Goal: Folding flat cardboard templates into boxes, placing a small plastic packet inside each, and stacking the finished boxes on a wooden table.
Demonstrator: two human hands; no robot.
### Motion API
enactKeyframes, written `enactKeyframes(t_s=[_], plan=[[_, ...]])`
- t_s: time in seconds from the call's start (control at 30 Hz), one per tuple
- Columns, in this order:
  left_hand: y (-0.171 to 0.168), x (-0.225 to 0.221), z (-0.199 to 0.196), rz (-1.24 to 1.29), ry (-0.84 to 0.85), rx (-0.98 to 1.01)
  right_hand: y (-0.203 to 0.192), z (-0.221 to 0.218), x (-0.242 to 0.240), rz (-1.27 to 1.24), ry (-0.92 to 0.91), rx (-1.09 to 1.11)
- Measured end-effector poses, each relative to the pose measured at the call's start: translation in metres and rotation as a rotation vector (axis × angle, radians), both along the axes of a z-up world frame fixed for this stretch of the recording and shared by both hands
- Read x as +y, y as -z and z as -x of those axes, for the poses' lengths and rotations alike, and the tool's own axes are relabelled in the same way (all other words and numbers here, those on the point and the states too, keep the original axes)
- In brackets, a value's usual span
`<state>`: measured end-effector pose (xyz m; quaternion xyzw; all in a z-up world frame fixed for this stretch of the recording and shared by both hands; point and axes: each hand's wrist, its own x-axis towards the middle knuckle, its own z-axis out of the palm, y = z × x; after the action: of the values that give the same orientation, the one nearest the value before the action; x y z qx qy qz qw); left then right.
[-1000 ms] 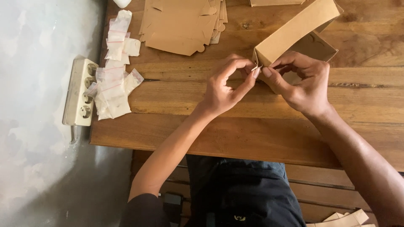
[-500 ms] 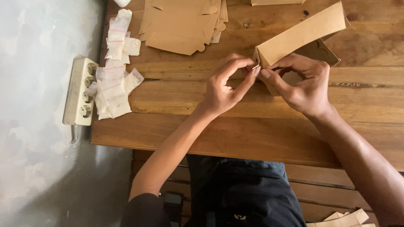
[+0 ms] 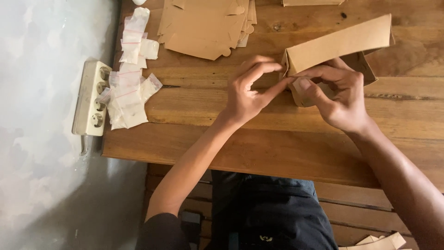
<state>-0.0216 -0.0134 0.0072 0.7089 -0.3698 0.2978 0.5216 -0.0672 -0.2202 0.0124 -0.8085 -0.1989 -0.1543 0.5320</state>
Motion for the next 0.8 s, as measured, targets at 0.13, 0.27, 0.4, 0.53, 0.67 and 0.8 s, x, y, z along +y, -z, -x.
enactKeyframes(t_s=[0.13, 0.27, 0.4, 0.53, 0.67, 0.8], plan=[[0.024, 0.006, -0.019, -0.051, -0.019, 0.009, -0.021, 0.004, 0.005, 0.068, -0.011, 0.02], [0.022, 0.012, -0.031, 0.066, -0.026, 0.0, -0.026, 0.003, 0.007, 0.126, -0.134, -0.124], [-0.001, 0.018, -0.021, 0.139, -0.068, 0.068, 0.003, -0.003, -0.009, 0.312, -0.124, -0.501], [-0.005, 0.02, -0.02, 0.117, -0.123, 0.045, 0.013, -0.002, -0.023, 0.276, -0.082, -0.632], [-0.002, 0.019, -0.023, 0.121, -0.139, 0.031, -0.017, -0.001, -0.017, 0.225, 0.158, -0.761], [-0.001, 0.019, -0.023, 0.113, -0.167, 0.003, -0.045, 0.002, -0.009, 0.226, 0.15, -0.566]])
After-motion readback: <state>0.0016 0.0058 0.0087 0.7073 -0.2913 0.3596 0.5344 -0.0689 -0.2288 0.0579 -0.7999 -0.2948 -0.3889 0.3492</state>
